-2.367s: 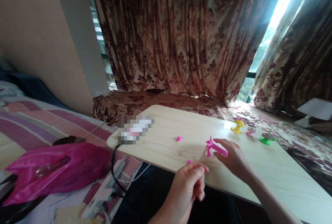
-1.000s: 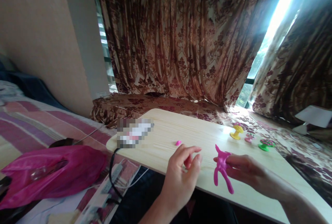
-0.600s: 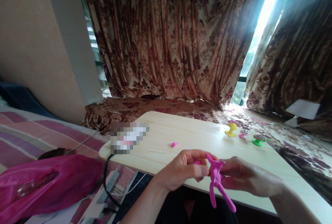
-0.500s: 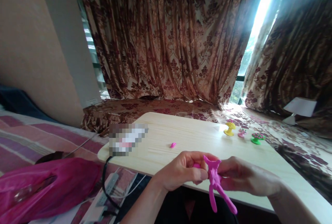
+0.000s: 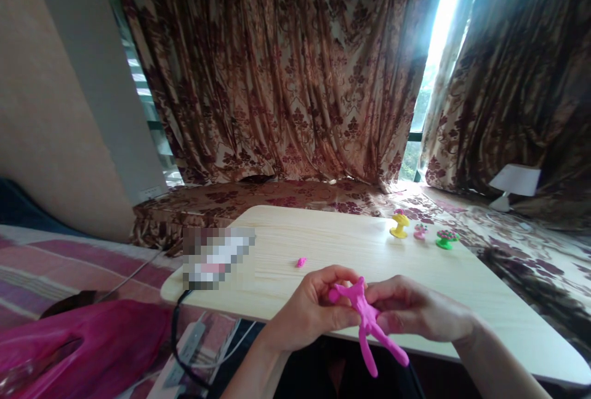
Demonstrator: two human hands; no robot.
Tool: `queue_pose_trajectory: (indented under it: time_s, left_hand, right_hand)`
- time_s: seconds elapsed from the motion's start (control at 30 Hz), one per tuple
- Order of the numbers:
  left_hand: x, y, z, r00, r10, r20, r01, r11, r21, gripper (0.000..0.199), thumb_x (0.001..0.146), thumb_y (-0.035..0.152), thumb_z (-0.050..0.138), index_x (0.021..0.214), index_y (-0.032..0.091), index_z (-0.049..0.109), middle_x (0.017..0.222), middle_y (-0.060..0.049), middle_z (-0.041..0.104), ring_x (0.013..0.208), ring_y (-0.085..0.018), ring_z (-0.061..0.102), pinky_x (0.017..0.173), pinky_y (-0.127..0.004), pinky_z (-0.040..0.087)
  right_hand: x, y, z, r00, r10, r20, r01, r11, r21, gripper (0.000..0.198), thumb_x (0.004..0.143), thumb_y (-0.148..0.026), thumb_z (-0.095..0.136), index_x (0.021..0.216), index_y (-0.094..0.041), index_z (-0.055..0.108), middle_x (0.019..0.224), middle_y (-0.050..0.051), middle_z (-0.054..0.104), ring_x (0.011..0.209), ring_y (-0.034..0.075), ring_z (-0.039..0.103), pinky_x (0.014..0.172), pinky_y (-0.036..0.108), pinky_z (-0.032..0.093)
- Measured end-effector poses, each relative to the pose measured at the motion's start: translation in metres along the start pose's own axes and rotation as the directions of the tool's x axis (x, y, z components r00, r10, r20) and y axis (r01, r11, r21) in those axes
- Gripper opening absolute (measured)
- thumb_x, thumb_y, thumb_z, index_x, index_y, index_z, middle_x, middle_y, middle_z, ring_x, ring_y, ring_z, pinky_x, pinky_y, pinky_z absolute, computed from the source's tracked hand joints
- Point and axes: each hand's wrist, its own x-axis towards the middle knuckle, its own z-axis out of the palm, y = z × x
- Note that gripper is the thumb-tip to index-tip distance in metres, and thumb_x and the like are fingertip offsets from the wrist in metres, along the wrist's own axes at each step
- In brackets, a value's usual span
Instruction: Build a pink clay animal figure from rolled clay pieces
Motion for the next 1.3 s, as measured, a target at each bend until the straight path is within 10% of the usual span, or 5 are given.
queue_pose_trajectory:
  time_s: [0.47,0.8,1.0,1.3]
  left_hand:
    - [-0.006,0.001,0.006,0.992,0.069,-0.102,-0.04,0.966,0.257,0.036,0.079,0.039,0.06,0.108,0.02,0.052,0.068,0.006,0.035,0.055,-0.006,0.028,0.053,-0.02,0.026]
    - [-0.021,-0.002,0.037,0.958,0.244,-0.148,-0.012,0.556,0.831,0.019,0.074,0.02,0.064,0.091,0.024,0.057,0.074,0.004,0.047,0.068,-0.012,0.047,0.065,-0.024,0.037]
    - [-0.019,0.005,0.027,0.963,0.263,-0.061,-0.084,0.506,0.859,0.024,0.079,0.021,0.061,0.102,0.026,0.061,0.081,0.002,0.053,0.075,-0.012,0.051,0.073,-0.024,0.041]
    - [-0.037,-0.018,0.003,0.879,0.273,-0.392,0.08,0.724,0.685,0.027,0.086,0.034,0.051,0.11,0.024,0.057,0.07,0.003,0.049,0.065,-0.011,0.051,0.066,-0.022,0.044]
  right_hand:
    - [-0.007,0.011,-0.008,0.986,-0.05,-0.161,0.05,0.999,-0.004,0.03,0.081,-0.037,0.063,0.1,-0.014,0.065,0.076,0.001,0.054,0.067,0.01,0.045,0.061,0.021,0.039]
    - [-0.009,0.012,-0.01,0.968,-0.085,-0.236,0.066,0.994,-0.088,0.025,0.083,-0.036,0.06,0.097,-0.016,0.066,0.087,0.004,0.063,0.079,0.015,0.055,0.074,0.027,0.045]
    - [-0.016,0.016,-0.021,0.974,-0.059,-0.217,0.029,0.99,-0.141,0.029,0.083,-0.037,0.06,0.103,-0.017,0.066,0.092,0.005,0.066,0.081,0.016,0.058,0.072,0.027,0.047]
    - [0.006,0.075,-0.091,0.714,-0.333,-0.616,-0.128,0.803,-0.582,0.037,0.077,-0.044,0.062,0.096,-0.013,0.067,0.093,0.01,0.068,0.087,0.024,0.061,0.078,0.036,0.048]
